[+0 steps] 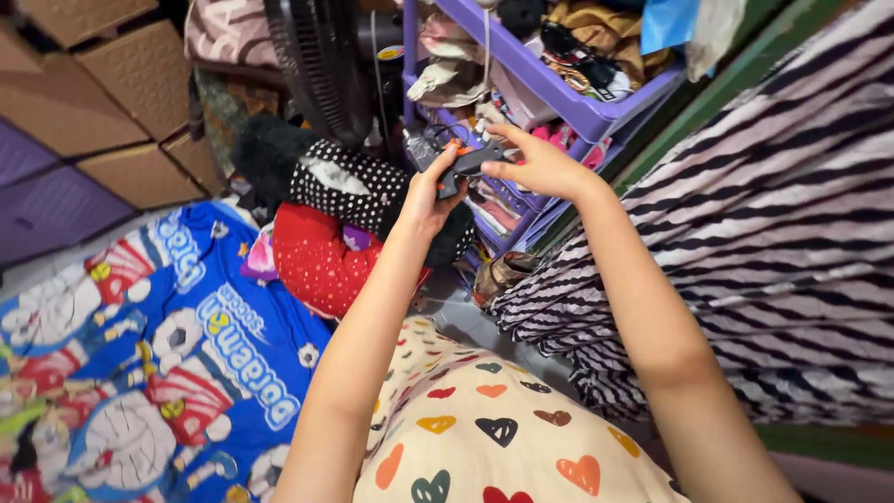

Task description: The person handles a handbag and a small device, then spreads and smooths the Doraemon bed sheet on the mattress. They wipe the bed surface with a brown cloth, spray liquid onto the sheet, place items on a storage rack, and arrange pillows on the bed.

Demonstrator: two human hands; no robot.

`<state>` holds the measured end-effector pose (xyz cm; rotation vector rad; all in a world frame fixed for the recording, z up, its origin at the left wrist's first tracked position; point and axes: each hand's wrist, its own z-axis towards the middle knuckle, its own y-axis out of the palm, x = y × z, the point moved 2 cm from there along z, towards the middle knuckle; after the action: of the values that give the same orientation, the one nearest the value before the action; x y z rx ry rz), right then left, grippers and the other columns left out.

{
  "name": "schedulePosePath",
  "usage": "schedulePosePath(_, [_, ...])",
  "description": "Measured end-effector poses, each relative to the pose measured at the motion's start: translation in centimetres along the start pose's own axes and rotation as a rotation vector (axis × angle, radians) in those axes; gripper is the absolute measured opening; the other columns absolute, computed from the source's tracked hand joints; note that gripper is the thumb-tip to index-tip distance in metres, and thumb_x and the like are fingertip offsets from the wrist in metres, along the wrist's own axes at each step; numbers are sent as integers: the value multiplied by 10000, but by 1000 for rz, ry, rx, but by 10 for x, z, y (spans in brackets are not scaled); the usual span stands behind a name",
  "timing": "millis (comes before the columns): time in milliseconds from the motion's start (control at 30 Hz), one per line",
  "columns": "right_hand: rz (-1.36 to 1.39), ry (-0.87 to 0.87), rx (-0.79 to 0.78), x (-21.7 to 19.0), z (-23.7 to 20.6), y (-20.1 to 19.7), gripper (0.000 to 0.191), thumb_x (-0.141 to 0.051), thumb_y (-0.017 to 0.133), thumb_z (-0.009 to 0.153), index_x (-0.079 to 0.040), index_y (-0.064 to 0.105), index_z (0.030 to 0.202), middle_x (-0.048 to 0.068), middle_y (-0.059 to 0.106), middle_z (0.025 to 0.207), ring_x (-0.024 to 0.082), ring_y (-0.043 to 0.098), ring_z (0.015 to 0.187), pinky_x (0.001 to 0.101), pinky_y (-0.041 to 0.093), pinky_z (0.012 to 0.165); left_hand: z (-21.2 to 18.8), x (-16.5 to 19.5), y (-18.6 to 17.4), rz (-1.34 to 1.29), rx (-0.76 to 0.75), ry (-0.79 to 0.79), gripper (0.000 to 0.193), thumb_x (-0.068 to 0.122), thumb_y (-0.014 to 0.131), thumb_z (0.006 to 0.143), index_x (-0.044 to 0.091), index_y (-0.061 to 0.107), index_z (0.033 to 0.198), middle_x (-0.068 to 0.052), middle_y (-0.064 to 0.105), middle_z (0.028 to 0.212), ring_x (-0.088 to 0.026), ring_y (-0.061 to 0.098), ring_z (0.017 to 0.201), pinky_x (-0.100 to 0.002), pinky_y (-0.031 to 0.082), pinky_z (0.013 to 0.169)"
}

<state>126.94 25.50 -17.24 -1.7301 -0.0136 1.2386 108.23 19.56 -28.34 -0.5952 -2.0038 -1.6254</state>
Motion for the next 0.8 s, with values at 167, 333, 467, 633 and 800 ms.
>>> schedulePosePath(167, [674,98,-76,4,10,24,720,-346,698,892,-205,361,1512,50,595,1312,193,679,1067,363,604,851,3,9,7,-36,-69,118,430,274,733,946,91,661,1329,-85,726,1178,-184,680,986,-345,538,804])
schedulePosePath(333, [810,-40,7,0,29,31,605,-321,679,1032,-215,423,1570,46,578,1378,165,650,1149,361,583,908,7,31,25,-96,-145,241,503,203,728,947,59,570,1403,-118,702,1271,-194,687,1123,-330,531,987])
schedulePosePath(467, [881,100,89,-6,55,27,594,-272,706,952,-239,441,1483,54,596,1227,206,691,1033,435,623,810,16,60,43,-50,-107,364,546,213,713,942,64,518,1430,-65,686,1256,-162,673,1130,-308,520,976])
schedulePosePath(633, [1076,-34,162,-16,77,10,491,-196,743,956,-179,498,1382,89,627,1224,278,724,1009,415,647,818,44,84,63,90,-32,461,468,274,714,973,23,583,1346,-67,692,1153,-160,668,1014,-295,525,862])
schedulePosePath(800, [1195,-112,286,-17,86,-16,458,-177,767,951,-177,528,1341,77,665,1218,237,752,991,358,654,800,77,88,90,-83,-156,349,408,352,695,979,44,645,1243,-51,700,1086,-145,678,954,-301,534,818])
